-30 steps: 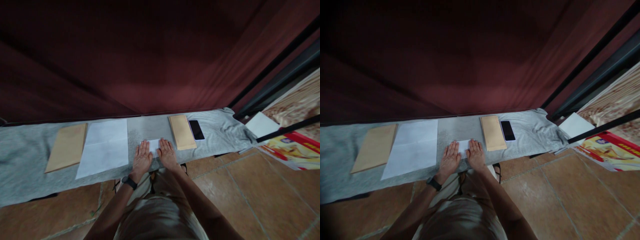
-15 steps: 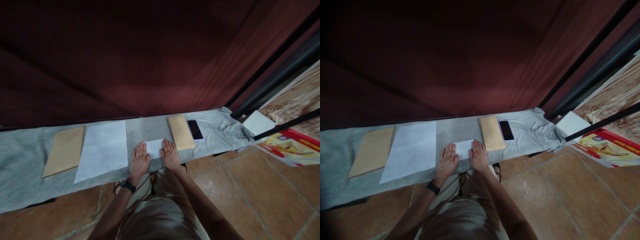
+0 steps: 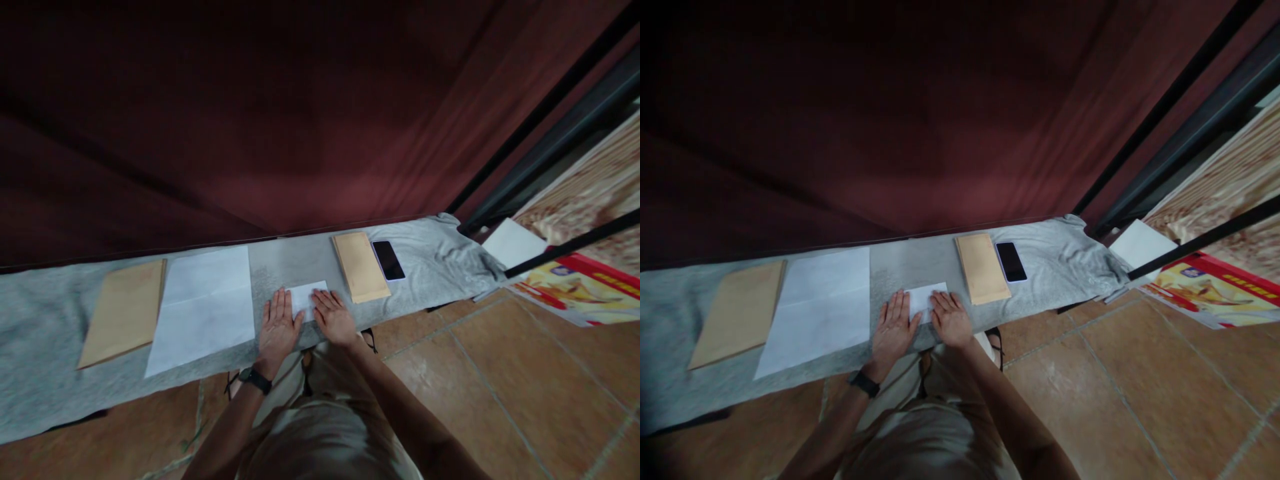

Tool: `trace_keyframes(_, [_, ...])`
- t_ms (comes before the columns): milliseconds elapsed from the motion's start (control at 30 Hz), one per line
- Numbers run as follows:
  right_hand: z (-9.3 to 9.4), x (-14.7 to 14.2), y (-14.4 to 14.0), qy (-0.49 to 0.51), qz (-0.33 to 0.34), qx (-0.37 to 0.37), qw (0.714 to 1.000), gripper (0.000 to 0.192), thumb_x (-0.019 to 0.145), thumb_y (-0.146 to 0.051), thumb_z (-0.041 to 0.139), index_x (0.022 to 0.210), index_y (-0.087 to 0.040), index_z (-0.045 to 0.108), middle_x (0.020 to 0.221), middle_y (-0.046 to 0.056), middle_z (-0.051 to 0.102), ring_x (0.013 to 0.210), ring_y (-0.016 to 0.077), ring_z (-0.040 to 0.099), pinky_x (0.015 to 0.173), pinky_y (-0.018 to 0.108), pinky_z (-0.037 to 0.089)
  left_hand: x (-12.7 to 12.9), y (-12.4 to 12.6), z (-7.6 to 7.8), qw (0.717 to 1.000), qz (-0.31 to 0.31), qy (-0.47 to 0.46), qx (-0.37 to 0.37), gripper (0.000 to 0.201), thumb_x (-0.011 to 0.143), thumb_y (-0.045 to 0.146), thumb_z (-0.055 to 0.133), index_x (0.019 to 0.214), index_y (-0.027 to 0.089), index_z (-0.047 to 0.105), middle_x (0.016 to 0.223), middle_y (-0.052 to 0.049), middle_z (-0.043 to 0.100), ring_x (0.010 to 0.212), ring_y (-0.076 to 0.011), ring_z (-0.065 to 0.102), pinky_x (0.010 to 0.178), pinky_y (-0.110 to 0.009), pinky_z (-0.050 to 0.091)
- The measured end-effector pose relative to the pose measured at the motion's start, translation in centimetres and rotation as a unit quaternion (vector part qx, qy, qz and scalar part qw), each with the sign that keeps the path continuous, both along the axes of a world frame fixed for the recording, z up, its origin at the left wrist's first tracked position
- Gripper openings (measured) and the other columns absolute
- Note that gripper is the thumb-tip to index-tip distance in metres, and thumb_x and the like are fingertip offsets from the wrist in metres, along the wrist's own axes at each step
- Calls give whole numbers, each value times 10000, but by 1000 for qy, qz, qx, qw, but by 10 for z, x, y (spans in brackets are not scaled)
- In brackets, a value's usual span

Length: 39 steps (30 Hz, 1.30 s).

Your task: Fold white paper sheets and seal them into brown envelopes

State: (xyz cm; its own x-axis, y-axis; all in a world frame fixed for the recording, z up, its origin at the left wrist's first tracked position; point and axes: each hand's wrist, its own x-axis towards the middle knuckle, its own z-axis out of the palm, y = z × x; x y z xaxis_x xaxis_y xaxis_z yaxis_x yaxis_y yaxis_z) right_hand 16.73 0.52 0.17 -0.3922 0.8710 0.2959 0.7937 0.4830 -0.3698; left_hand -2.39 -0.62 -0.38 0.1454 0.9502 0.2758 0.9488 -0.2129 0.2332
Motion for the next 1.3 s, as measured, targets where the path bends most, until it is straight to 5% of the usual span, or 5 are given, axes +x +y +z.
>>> trace_keyframes(300, [-7,-1,0,3,-97,17,995,470,1029,-245,440,1467,-117,553,1527,105,547,1415,247,504,1242,448,322,0,1,-3,1000,5,2,14,698,1034,483,324,1557,23,371,1606,-239,395,1527,-348,333,1236,-570,279])
trace_keyframes(567, [-16,6,-2,-3,-111,15,994,488,1024,-227,419,1487,-116,528,1541,107,532,1430,250,483,1246,456,323,1,-1,-1,999,15,-27,13,632,1037,405,354,1562,52,376,1614,-226,391,1530,-335,329,1246,-566,266])
trace_keyframes(1033, [-19,20,-1,44,-100,18,994,546,968,-78,400,1501,-124,511,1483,149,579,1408,250,504,1212,463,394,-20,-8,-13,997,1,-65,51,581,969,95,308,1537,145,420,1548,-166,513,1505,-256,390,1211,-510,401])
trace_keyframes(1300, [-4,-8,-7,42,1,18,999,460,999,-147,476,1445,-185,584,1486,87,592,1396,221,530,1215,443,394,19,-27,-6,996,-82,-31,7,527,1027,250,333,1517,102,456,1580,-160,477,1497,-251,407,1234,-479,373])
